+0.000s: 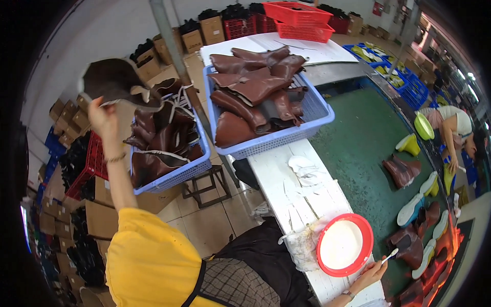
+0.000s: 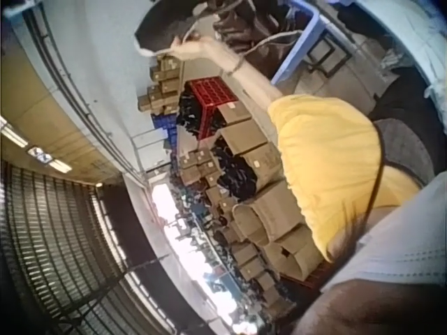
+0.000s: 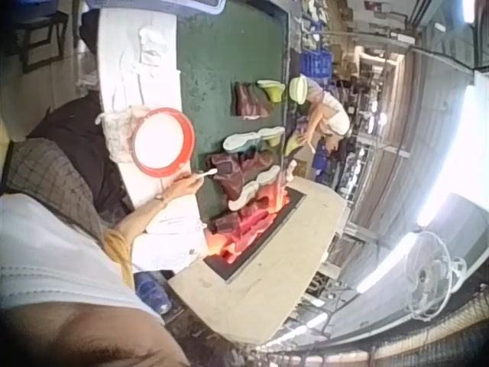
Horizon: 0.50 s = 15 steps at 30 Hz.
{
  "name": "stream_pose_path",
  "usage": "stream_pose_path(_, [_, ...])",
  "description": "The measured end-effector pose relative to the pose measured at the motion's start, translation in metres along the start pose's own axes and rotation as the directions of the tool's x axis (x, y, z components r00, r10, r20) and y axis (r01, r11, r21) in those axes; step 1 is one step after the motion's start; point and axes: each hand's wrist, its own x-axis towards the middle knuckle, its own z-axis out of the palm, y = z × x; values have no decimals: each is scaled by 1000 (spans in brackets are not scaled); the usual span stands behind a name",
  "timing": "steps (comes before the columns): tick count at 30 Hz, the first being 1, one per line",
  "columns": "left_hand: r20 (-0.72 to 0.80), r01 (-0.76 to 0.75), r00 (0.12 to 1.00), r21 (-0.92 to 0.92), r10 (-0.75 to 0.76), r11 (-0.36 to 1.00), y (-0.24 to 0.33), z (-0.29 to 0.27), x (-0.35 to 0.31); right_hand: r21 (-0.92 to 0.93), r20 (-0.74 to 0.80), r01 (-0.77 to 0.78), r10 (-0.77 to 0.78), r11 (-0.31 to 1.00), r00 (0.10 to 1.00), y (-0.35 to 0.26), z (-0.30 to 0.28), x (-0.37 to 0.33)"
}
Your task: Applying glue to the edges of leather boot uppers using a brush.
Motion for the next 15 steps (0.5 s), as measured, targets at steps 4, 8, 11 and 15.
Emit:
stream_pose_path(4, [350, -129, 934, 169, 63, 977, 91, 68, -120, -12, -39, -5, 4, 1000, 999, 7, -7, 3])
stream_pose_path(8, [699, 27, 657, 350, -281, 936, 89, 98, -196, -6, -164, -50, 49, 999, 985, 8, -5, 0])
stream_pose_path(11, [786, 109, 385, 481, -483, 870, 64, 132, -253, 193, -139, -187, 215, 963, 967, -7, -1, 1])
stream_pose_path(15, [868, -76, 1, 495, -497, 865, -13, 191, -330, 136, -120, -112, 128, 984, 984, -65, -18, -25])
